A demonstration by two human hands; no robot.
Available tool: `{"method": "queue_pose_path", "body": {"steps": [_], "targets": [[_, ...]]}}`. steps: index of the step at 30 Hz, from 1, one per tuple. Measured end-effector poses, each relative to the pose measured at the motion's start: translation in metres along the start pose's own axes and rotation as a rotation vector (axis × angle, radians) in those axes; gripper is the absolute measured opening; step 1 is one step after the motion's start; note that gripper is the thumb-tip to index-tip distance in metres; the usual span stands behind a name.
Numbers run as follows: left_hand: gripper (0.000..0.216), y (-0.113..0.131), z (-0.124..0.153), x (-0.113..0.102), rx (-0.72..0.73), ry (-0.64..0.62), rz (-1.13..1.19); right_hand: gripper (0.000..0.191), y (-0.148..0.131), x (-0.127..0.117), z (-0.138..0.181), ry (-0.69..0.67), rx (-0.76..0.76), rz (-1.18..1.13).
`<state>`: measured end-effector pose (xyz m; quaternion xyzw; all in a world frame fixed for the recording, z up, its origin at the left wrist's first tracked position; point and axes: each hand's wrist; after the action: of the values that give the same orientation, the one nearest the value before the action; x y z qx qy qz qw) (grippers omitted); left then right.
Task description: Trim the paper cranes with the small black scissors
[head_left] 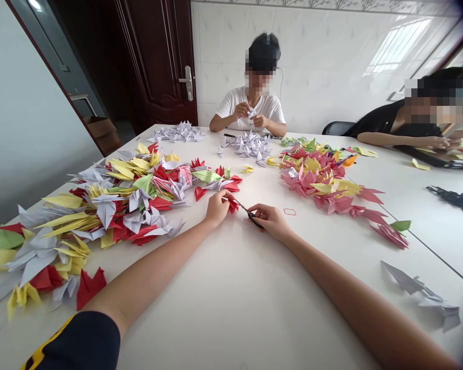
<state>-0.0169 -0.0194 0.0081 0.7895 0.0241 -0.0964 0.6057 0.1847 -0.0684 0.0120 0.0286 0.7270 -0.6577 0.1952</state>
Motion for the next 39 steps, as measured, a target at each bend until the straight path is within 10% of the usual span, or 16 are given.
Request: {"method": "queue_pose_path", "body": {"steps": [39], "targets": [[0.025,-0.0035,-0.0050,-0.0030,-0.028,0.175,-0.022,0.035,-0.0081,-0.0005,0.0016,-0.025,0.025,-0.093]]}}
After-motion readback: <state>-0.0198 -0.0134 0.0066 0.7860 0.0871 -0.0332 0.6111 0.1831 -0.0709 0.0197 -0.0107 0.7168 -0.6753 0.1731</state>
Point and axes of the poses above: each hand's wrist, its own z-axis away from the middle knuckle, its own x-axis out of the palm, y = z × x, and after that the axes turned 3 degrees about -z, right-handed
